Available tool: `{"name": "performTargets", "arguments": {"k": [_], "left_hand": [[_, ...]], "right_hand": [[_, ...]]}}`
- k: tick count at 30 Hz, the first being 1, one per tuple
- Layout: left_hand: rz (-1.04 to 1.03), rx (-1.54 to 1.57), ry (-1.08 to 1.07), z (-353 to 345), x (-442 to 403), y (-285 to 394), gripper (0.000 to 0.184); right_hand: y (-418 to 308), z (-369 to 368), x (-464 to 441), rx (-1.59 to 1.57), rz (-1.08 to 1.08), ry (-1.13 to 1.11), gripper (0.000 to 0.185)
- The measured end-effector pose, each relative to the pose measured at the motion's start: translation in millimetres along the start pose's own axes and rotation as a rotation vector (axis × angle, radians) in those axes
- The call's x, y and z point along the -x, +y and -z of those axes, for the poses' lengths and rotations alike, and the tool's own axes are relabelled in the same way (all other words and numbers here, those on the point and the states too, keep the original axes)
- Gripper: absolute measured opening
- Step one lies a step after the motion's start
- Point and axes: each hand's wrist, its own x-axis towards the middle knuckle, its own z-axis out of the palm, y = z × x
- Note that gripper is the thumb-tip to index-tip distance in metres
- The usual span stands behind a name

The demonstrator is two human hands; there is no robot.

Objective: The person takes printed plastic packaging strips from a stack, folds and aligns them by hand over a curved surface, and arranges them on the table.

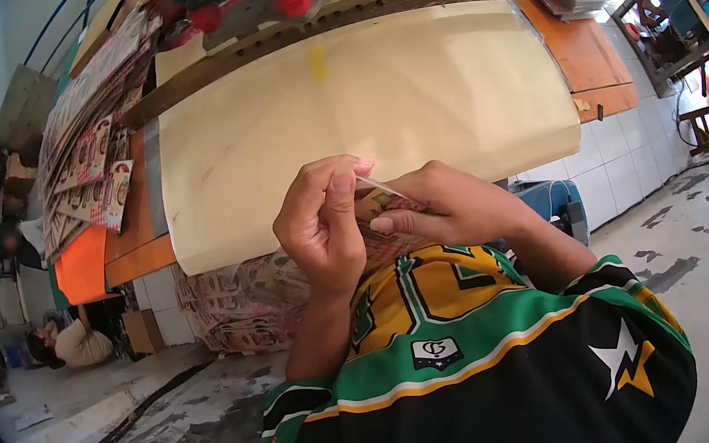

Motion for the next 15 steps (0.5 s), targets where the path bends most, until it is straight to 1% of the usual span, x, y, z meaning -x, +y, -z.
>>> {"name": "performTargets", "arguments": {"k": [2,4,5,7,8,10,11,12,14,15], "left_hand": [[-0.023,-0.006,0.030,-1.0,1.5,-1.7,0.026],[0.016,0.045,0.078,-1.6,2.6,-1.6,0.028],[0.016,0.040,0.082,-3.4,2.5,-1.0,0.028],[0.049,0.123,0.173,-5.3,2.3,0.2,0.027],[0.050,0.116,0.176,-2.5,1.8,-1.0,0.027],[0.156,0.251,0.351,8.2,-1.6,-4.8,0.022],[0.207,0.520,0.416,14.8,-9.6,-7.8,0.019],[0.207,0.517,0.414,23.4,-10.1,-13.5,0.019],[0.214,0.749,0.348,35.0,-9.6,-28.1,0.017],[0.252,0.910,0.363,37.5,-6.1,-25.3,0.016]], "right_hand": [[0.9,-1.3,-0.6,-0.024,-0.023,0.005,0.031],[8.1,-3.9,-0.4,0.091,0.013,0.019,0.032],[7.9,-4.9,-1.0,0.088,0.017,0.015,0.032],[6.5,-8.7,-1.1,0.101,0.028,0.064,0.034],[5.0,-9.7,-1.4,0.096,0.031,0.060,0.034],[1.5,-11.3,-0.7,0.070,-0.014,0.080,0.034],[5.0,-14.2,0.8,0.067,-0.012,0.082,0.034],[11.5,-17.8,2.9,0.067,-0.040,0.079,0.033],[15.4,-16.0,6.5,0.073,-0.066,0.074,0.032],[15.8,-12.7,9.2,0.106,-0.081,0.058,0.029]]}}
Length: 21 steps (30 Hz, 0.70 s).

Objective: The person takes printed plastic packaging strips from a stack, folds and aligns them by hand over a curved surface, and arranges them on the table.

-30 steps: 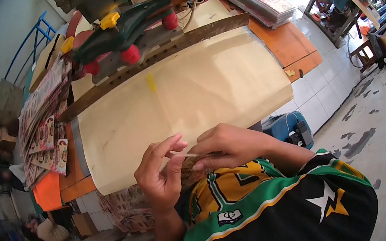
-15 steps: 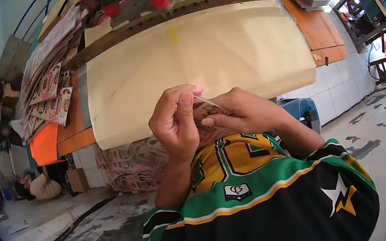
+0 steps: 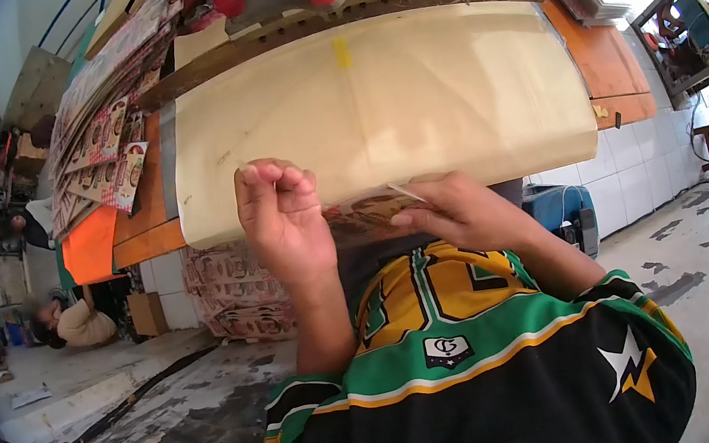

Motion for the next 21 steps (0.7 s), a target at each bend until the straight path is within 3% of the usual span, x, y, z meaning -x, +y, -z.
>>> {"name": "performTargets", "arguments": {"k": [3,4,7,9,11,12,14,15,16,17,18,19,21], "left_hand": [[0.117,0.227,-0.149,17.1,1.6,16.2,0.014],[0.134,0.433,-0.016,18.1,2.6,27.1,0.013],[-0.113,0.387,-0.068,44.9,-10.5,80.4,0.010],[-0.195,0.316,-0.066,65.0,-12.8,116.9,0.015],[-0.277,0.277,-0.027,96.8,-17.2,161.3,0.019],[-0.301,0.292,0.007,123.0,-20.1,189.1,0.020],[-0.371,0.203,0.097,183.7,-29.4,250.4,0.020],[-0.409,0.167,0.174,249.6,-37.8,301.1,0.019],[-0.408,0.183,0.161,322.3,-45.5,358.9,0.019],[-0.404,0.268,0.171,403.1,-49.8,420.8,0.020],[-0.534,0.169,0.553,469.4,-53.7,478.7,0.021],[-0.631,0.035,0.737,477.7,-50.9,489.9,0.020],[-0.704,-0.134,0.875,463.9,-38.7,483.2,0.019]], "right_hand": [[1.3,13.1,8.1,0.049,0.059,0.003,0.027],[0.9,21.6,11.1,0.071,0.139,0.034,0.027],[2.7,68.2,39.6,-0.044,0.112,0.041,0.026],[28.7,90.3,83.7,-0.072,0.117,0.301,0.022],[46.6,127.4,123.2,-0.293,0.132,0.507,0.033],[68.8,163.2,148.6,-0.178,0.210,0.540,0.037],[124.6,249.8,227.3,-0.282,0.220,0.661,0.043],[153.7,299.7,271.8,-0.283,0.195,0.721,0.049],[151.1,327.6,292.3,-0.388,0.122,0.930,0.055],[167.4,371.8,328.9,-0.294,0.064,0.913,0.054],[176.8,394.5,349.0,-0.442,0.126,0.730,0.053],[185.8,413.0,366.7,-0.582,0.188,0.542,0.052],[205.0,449.4,409.4,-0.629,0.201,0.652,0.051]]}}
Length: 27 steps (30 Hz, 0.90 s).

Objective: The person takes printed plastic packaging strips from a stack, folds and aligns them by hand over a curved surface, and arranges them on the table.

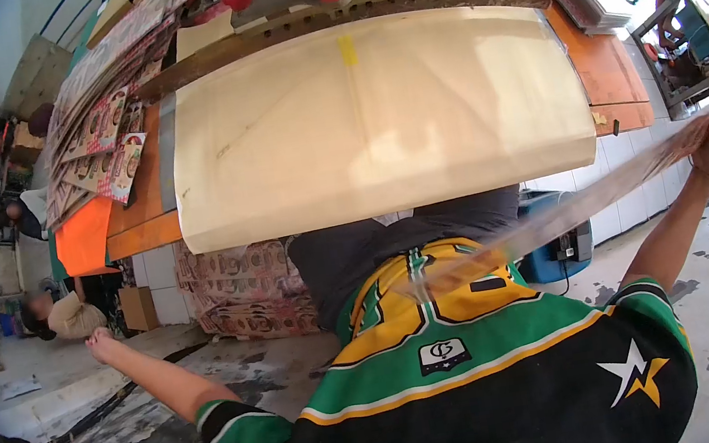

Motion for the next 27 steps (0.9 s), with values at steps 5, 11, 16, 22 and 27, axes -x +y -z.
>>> {"name": "performTargets", "arguments": {"k": [5,11,16,22,27], "left_hand": [[0.050,-0.021,-0.277,11.7,27.4,-1.4,0.020],[0.219,-0.491,-0.425,-14.6,195.2,-73.6,0.034],[0.171,-1.023,-0.677,-16.4,290.3,-119.7,0.043],[0.508,-1.498,-1.234,-50.0,366.6,-116.3,0.049],[0.813,-1.260,-1.516,-105.7,414.2,-78.1,0.049]], "right_hand": [[9.1,-10.6,27.8,-0.118,0.108,0.388,0.050],[63.6,-58.2,17.3,-0.084,0.125,0.415,0.048],[93.5,-169.2,-14.5,-0.099,0.120,0.307,0.041],[123.2,-255.5,-36.1,-0.156,0.145,0.247,0.044],[153.1,-326.6,-52.2,-0.258,0.112,0.121,0.041]]}}
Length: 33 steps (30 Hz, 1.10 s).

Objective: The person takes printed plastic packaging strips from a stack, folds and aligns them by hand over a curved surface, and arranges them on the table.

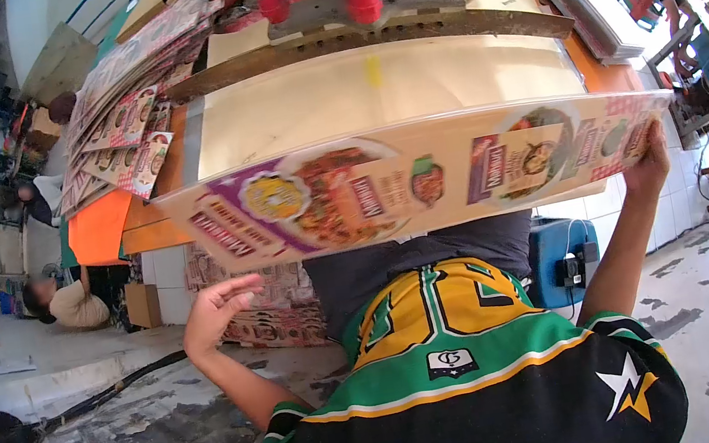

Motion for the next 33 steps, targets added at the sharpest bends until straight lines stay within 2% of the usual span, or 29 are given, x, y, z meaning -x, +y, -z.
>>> {"name": "performTargets", "arguments": {"k": [1,2,3,4,5,7,8,10,11,13,14,15,17,18,20,21,23,24,25,27,33], "left_hand": [[-0.002,-0.001,0.011,-5.8,1.0,3.4,0.049],[-0.121,0.029,-0.098,-10.4,1.4,6.3,0.048],[-0.241,0.059,-0.209,-16.1,0.9,9.4,0.048],[-0.282,0.059,-0.256,-23.7,-2.5,12.4,0.056],[-0.288,0.053,-0.246,-36.0,-6.5,20.1,0.056],[-0.476,0.175,-0.289,-70.6,-18.5,40.2,0.074],[-0.481,0.169,-0.284,-93.2,-29.0,48.2,0.074],[-0.931,0.503,-0.083,-139.1,-51.3,61.4,0.089],[-0.941,0.496,-0.078,-153.0,-57.6,63.6,0.089],[-1.029,0.731,0.199,-174.9,-65.9,65.7,0.081],[-0.994,0.903,0.358,-185.0,-64.3,76.3,0.062],[-1.005,0.896,0.360,-184.0,-65.2,76.1,0.062],[-0.757,0.937,0.653,-181.2,-68.9,74.1,0.062],[-0.820,0.937,0.608,-178.1,-71.2,75.2,0.055],[-0.846,0.921,0.633,-164.6,-71.6,78.0,0.054],[-0.862,0.914,0.668,-156.3,-69.6,78.2,0.052],[-0.917,0.882,0.747,-125.7,-71.8,87.1,0.052],[-0.946,0.872,0.768,-107.0,-70.7,92.5,0.052],[-0.952,0.805,0.798,-87.9,-70.0,103.5,0.052],[-0.960,0.710,0.817,-40.3,-73.7,121.6,0.050],[-1.023,0.687,0.812,118.6,-128.8,172.4,0.038]], "right_hand": [[11.9,-19.5,-1.4,-0.037,-0.039,-0.064,0.040],[25.4,-35.0,0.9,-0.091,-0.089,-0.005,0.040],[40.1,-41.5,-0.1,-0.189,-0.127,-0.083,0.043],[50.1,-49.9,-0.4,-0.177,-0.149,-0.105,0.043],[64.3,-80.6,1.0,-0.166,-0.169,-0.128,0.043],[93.0,-122.7,12.7,-0.231,-0.271,0.098,0.043],[104.4,-145.3,19.2,-0.244,-0.301,0.086,0.043],[120.2,-186.4,35.9,-0.225,-0.386,0.063,0.045],[123.7,-203.0,45.0,-0.193,-0.441,0.050,0.046],[128.6,-224.0,61.3,-0.004,-0.556,-0.027,0.049],[125.4,-230.4,62.5,0.045,-0.586,-0.186,0.049],[130.5,-222.6,65.0,0.152,-0.594,-0.325,0.052],[123.7,-227.9,64.7,0.267,-0.527,-0.472,0.044],[119.2,-225.2,59.5,0.264,-0.516,-0.472,0.044],[108.6,-211.0,46.1,0.688,-0.376,-0.750,0.031],[104.1,-209.5,41.8,0.687,-0.371,-0.746,0.031],[97.4,-206.5,33.0,0.720,-0.361,-0.460,0.025],[95.1,-199.4,27.3,0.828,-0.314,-0.387,0.026],[94.9,-190.5,22.9,0.826,-0.307,-0.387,0.026],[100.1,-173.3,17.4,0.856,-0.292,-0.228,0.026],[106.1,-167.4,21.6,0.796,-0.276,-0.244,0.024]]}}
